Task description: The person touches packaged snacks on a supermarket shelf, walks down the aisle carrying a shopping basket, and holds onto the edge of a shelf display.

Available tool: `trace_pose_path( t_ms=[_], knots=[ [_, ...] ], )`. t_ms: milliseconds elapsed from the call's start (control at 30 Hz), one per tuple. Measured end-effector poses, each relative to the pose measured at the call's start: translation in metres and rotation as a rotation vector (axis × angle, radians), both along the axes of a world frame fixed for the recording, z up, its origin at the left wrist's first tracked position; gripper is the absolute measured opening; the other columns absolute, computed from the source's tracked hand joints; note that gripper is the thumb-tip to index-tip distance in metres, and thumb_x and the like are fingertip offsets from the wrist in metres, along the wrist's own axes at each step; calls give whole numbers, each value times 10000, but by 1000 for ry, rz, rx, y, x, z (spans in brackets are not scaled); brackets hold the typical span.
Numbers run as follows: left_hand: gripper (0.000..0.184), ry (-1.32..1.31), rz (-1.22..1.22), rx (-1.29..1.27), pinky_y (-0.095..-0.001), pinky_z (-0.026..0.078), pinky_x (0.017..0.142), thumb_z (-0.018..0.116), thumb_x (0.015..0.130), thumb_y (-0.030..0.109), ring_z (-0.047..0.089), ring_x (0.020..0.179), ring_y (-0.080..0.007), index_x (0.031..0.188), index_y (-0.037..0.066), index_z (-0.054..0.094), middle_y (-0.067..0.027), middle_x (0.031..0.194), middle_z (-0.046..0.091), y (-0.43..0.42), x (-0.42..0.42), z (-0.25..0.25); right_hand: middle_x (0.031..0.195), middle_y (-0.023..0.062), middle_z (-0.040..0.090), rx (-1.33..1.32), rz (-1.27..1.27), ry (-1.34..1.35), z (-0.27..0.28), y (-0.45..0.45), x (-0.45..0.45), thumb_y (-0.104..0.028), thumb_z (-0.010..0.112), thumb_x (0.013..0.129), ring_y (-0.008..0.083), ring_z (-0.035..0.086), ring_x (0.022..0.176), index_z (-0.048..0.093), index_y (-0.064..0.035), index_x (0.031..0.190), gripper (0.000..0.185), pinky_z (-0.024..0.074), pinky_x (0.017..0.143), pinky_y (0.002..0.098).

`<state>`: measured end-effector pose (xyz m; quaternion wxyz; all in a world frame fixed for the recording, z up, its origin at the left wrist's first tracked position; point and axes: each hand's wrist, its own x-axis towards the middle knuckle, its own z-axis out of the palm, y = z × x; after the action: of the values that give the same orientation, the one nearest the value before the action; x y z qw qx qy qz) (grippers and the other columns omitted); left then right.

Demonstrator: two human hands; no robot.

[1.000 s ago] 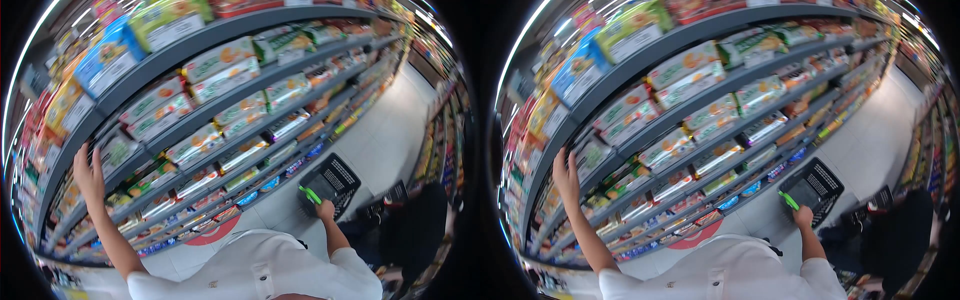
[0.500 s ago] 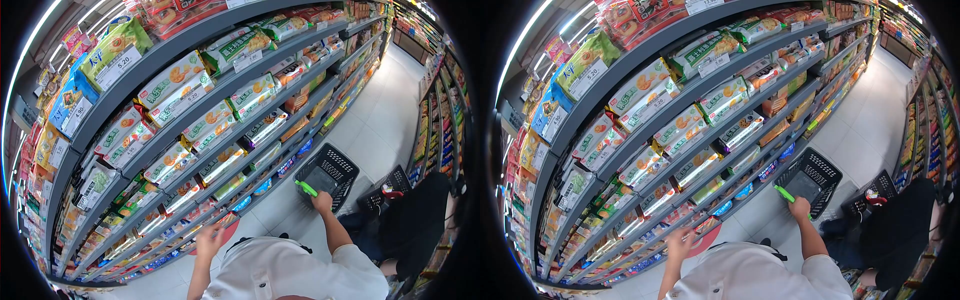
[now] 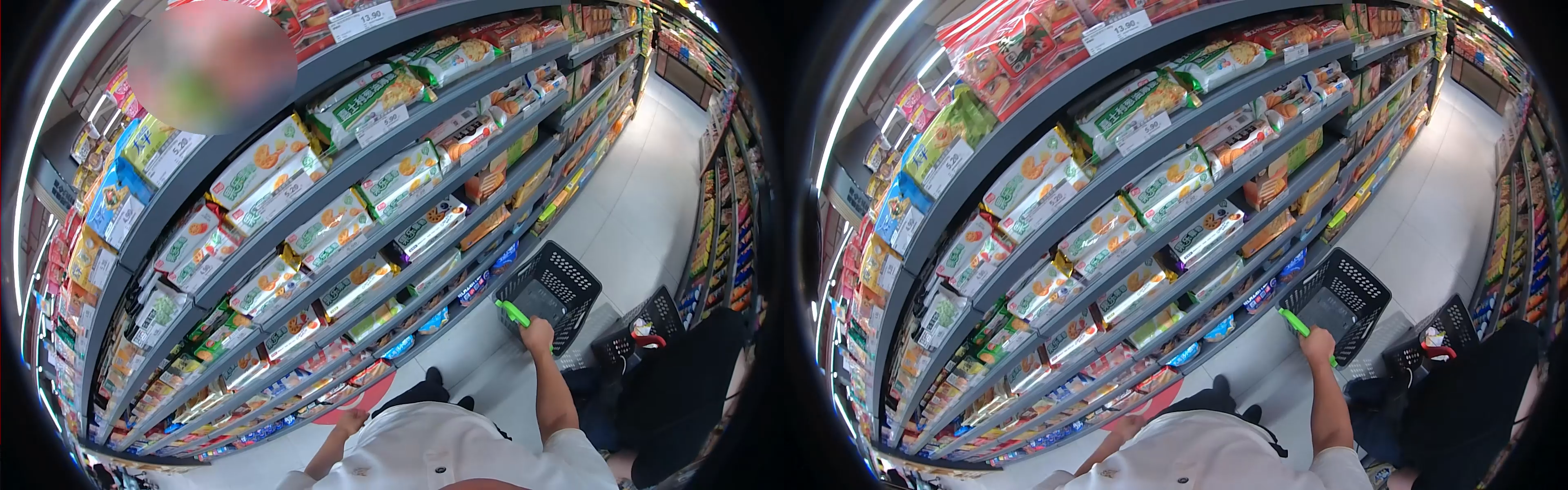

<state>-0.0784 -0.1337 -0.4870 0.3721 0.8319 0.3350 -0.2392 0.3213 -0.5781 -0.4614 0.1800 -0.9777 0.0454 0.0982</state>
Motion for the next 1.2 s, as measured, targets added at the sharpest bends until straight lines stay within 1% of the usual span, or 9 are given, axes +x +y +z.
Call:
trace_pose_path(
  t_ms=[133, 200, 300, 533, 600, 700, 733, 800, 1200],
  knots=[
    [379, 22, -137, 29, -306, 499, 737, 633, 885, 421, 638, 762, -173, 909, 49, 697, -88, 813, 692, 15, 9, -38, 866, 179, 699, 0, -25, 3, 6, -8, 16, -372, 685, 771, 361, 677, 835, 710, -71, 884, 323, 537, 763, 455],
    [378, -242, -266, -121, -301, 498, 752, 644, 871, 435, 638, 796, -162, 925, 65, 701, -83, 848, 698, 25, 28, -68, 866, 176, 700, -14, -39, 6, 8, -12, 23, -371, 682, 773, 360, 677, 832, 710, -73, 880, 318, 538, 761, 454],
    [376, -80, -258, -142, -304, 501, 764, 660, 865, 431, 643, 823, -155, 982, 76, 698, -74, 884, 704, 30, 94, -114, 850, 188, 693, -27, -16, -6, 9, -19, 37, -382, 674, 772, 369, 673, 826, 712, -85, 881, 319, 536, 757, 457],
    [451, -207, -173, -186, -300, 503, 792, 665, 858, 437, 651, 862, -167, 1107, 60, 671, -94, 926, 704, -4, 260, -88, 836, 198, 688, -77, -28, 13, 3, -32, 78, -369, 662, 760, 382, 669, 820, 711, -86, 884, 314, 533, 759, 468],
    [462, -162, -98, -321, -303, 506, 808, 659, 859, 438, 656, 876, -175, 1121, 58, 670, -97, 959, 708, -5, 281, -78, 839, 197, 688, -76, -34, 63, 4, -36, 82, -372, 663, 755, 381, 670, 826, 711, -91, 897, 318, 533, 767, 469],
    [429, -155, -333, -219, -315, 506, 831, 633, 875, 439, 668, 910, -200, 1097, 76, 688, -109, 968, 713, 17, 288, -144, 854, 187, 691, -95, -65, 99, -8, -48, 99, -387, 669, 743, 371, 670, 834, 712, -103, 911, 332, 533, 770, 467],
    [417, -146, -420, -151, -318, 505, 841, 620, 882, 442, 671, 922, -208, 1081, 83, 698, -113, 961, 715, 16, 300, -131, 856, 182, 692, -99, -39, 95, -13, -53, 106, -391, 671, 739, 368, 670, 835, 712, -105, 913, 337, 534, 769, 468],
    [406, -91, -343, -182, -328, 507, 828, 602, 887, 452, 672, 897, -215, 1028, 89, 714, -112, 911, 714, 7, 311, -103, 906, 176, 694, -116, -26, 103, -28, -65, 119, -416, 664, 748, 357, 668, 873, 711, -107, 929, 361, 535, 778, 469],
    [402, -77, -550, 21, -338, 513, 800, 605, 888, 445, 668, 859, -206, 993, 74, 716, -99, 879, 712, -14, 354, -127, 910, 165, 701, -77, -140, 156, 6, -106, 202, -376, 660, 744, 352, 673, 871, 726, -128, 949, 328, 537, 790, 459]
  ],
)
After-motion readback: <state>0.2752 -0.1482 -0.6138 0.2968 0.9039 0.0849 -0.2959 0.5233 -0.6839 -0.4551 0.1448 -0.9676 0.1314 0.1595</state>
